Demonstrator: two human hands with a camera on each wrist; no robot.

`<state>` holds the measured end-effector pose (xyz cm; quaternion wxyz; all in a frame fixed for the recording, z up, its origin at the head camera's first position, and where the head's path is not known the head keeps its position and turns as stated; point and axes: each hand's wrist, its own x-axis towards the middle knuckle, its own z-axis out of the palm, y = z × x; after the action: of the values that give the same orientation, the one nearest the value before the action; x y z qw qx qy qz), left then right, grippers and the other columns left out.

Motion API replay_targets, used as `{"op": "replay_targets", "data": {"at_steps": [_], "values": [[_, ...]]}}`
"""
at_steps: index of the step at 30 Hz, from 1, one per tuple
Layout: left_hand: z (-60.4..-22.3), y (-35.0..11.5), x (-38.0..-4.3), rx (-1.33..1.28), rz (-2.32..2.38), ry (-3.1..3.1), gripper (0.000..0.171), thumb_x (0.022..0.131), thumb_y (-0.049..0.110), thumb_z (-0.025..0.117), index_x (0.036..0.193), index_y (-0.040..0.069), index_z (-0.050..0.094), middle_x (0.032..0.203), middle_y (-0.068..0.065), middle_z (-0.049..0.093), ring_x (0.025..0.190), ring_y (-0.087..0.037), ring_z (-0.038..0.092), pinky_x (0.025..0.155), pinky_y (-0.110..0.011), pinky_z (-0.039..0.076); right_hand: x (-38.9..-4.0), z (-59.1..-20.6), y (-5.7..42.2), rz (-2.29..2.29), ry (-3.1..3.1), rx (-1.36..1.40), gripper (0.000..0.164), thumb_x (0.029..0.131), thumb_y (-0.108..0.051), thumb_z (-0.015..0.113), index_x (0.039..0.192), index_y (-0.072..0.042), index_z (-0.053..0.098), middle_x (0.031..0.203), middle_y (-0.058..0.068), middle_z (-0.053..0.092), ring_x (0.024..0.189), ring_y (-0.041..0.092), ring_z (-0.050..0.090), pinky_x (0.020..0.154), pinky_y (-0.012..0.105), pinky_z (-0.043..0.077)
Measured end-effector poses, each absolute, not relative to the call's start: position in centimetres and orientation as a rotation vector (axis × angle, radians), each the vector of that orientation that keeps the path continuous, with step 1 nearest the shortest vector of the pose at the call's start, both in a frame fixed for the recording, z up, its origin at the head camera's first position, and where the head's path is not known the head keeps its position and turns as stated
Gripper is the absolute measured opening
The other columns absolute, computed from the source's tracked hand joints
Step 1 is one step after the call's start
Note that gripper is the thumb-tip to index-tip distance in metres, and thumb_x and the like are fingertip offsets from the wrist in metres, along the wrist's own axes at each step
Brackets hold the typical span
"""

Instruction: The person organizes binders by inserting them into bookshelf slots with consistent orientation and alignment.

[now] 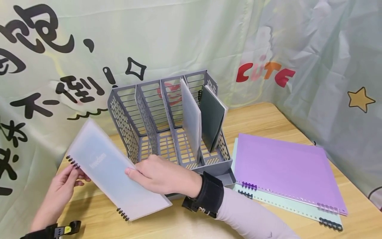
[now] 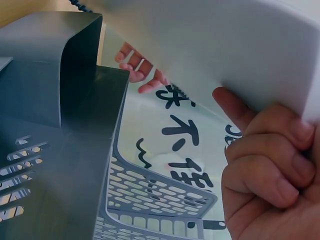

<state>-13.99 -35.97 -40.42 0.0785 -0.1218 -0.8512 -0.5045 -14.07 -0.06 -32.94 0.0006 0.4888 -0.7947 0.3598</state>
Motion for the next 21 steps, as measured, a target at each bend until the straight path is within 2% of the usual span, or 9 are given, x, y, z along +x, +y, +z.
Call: {"op": "replay_targets", "data": {"at_steps": [5, 13, 16, 21], "values": [[-40.8, -35.3, -14.2, -0.346, -1.410, -2.624, 0.029, 0.107, 0.021, 0.032, 0.111, 0.000, 0.053, 0.091, -0.008, 0.061, 0.082, -0.014, 0.061, 0.065, -0.022, 0.049, -13.8, -32.5, 0.5, 1.100, -2.469, 1.507, 0.050, 0.108, -0.028, 0.029, 0.060, -0.015, 0.033, 0.052, -0.006, 0.028, 0.044, 0.004, 0.023, 0.046, 0.016, 0.024], [-41.6, -34.7, -14.5, -0.388, -1.420, -2.659, 0.031, 0.107, 0.018, 0.035, 0.130, 0.003, 0.049, 0.095, -0.008, 0.061, 0.086, -0.018, 0.059, 0.066, -0.023, 0.049, -13.4, -32.2, 1.0, 1.077, -2.449, 1.475, 0.049, 0.107, -0.027, 0.030, 0.059, -0.016, 0.032, 0.053, -0.007, 0.029, 0.044, 0.003, 0.022, 0.045, 0.016, 0.023], [-41.7, -34.2, -14.6, -0.393, -1.413, -2.680, 0.035, 0.107, 0.018, 0.035, 0.139, 0.010, 0.045, 0.098, -0.006, 0.061, 0.086, -0.014, 0.059, 0.067, -0.025, 0.049, -13.3, -32.0, 1.3, 1.082, -2.442, 1.463, 0.049, 0.107, -0.027, 0.030, 0.059, -0.016, 0.032, 0.053, -0.007, 0.028, 0.044, 0.003, 0.021, 0.044, 0.015, 0.023], [-42.0, -33.6, -14.8, -0.375, -1.417, -2.717, 0.046, 0.107, 0.021, 0.035, 0.152, 0.021, 0.031, 0.108, -0.001, 0.058, 0.086, -0.011, 0.058, 0.069, -0.025, 0.049, -13.1, -31.7, 1.7, 1.087, -2.424, 1.452, 0.049, 0.108, -0.027, 0.030, 0.060, -0.017, 0.032, 0.052, -0.007, 0.026, 0.044, 0.003, 0.020, 0.044, 0.016, 0.023]]}}
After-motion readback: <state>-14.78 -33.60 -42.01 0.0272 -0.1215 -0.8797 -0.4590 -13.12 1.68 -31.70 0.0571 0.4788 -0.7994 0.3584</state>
